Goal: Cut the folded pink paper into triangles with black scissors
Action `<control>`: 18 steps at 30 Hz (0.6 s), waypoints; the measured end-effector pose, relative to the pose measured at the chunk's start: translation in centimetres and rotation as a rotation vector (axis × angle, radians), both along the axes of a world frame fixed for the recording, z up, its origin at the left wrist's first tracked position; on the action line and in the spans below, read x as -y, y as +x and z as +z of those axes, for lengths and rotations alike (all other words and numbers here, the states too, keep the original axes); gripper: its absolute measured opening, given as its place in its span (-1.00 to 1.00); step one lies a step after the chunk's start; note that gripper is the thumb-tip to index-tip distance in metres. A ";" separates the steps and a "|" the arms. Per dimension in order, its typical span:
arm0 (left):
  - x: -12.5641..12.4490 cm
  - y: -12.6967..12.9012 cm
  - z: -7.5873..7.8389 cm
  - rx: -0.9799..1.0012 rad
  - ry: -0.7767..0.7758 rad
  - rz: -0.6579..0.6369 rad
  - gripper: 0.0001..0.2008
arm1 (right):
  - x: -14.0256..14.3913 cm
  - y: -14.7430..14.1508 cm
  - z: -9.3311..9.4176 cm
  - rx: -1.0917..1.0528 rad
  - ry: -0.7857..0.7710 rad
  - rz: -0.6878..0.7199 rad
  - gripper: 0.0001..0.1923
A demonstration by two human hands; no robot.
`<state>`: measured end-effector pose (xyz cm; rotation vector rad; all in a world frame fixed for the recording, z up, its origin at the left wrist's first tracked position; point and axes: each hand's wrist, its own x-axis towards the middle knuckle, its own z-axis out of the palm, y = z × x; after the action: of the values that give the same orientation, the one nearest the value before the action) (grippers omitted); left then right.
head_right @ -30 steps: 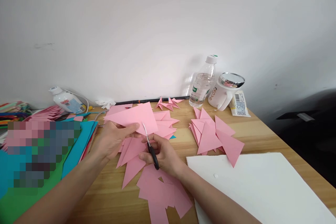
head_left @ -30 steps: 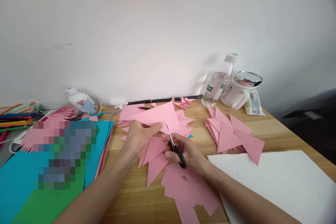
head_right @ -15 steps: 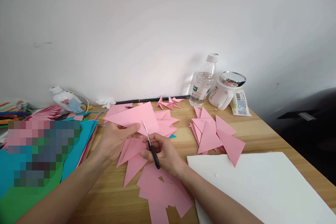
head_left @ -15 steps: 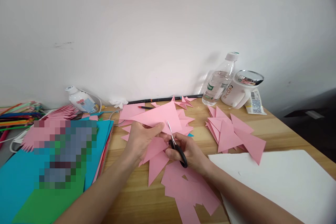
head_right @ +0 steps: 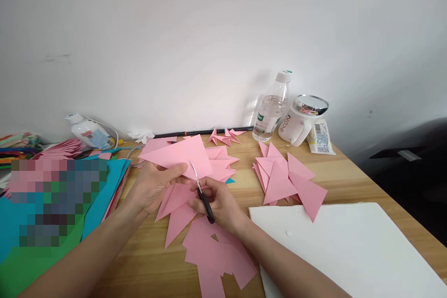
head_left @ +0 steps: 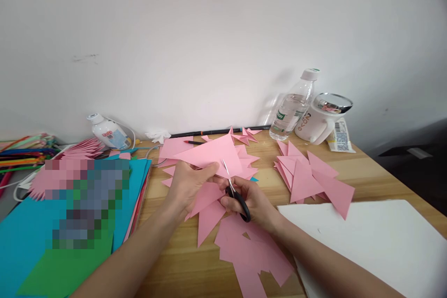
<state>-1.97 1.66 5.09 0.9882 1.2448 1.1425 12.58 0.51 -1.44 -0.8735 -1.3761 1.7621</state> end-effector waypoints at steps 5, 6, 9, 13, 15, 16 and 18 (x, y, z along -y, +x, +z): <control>0.0 0.0 -0.1 -0.011 -0.022 -0.004 -0.82 | 0.0 -0.1 0.0 0.019 0.012 -0.006 -0.68; 0.0 -0.1 -0.1 -0.013 -0.030 -0.004 -0.82 | 0.0 -0.1 0.0 0.014 0.009 -0.006 -0.67; 0.0 0.0 0.0 -0.012 -0.041 -0.007 -0.83 | 0.0 -0.1 -0.1 0.009 0.003 -0.008 -0.67; 0.0 0.0 0.0 -0.011 -0.040 -0.006 -0.83 | 0.0 -0.2 -0.1 0.012 -0.005 -0.015 -0.67; 0.0 0.0 0.0 -0.003 -0.036 0.004 -0.84 | 0.0 -0.2 -0.1 0.000 -0.013 -0.012 -0.67; 0.0 0.0 0.0 0.003 -0.037 0.007 -0.84 | 0.0 -0.2 -0.1 -0.008 -0.018 -0.010 -0.68; 0.0 0.0 0.0 0.013 -0.044 -0.003 -0.84 | -0.1 -0.2 -0.2 -0.020 -0.023 -0.006 -0.68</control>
<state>-2.01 1.67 5.08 0.9484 1.2529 1.1132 12.37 0.58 -1.63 -0.8695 -1.3408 1.7808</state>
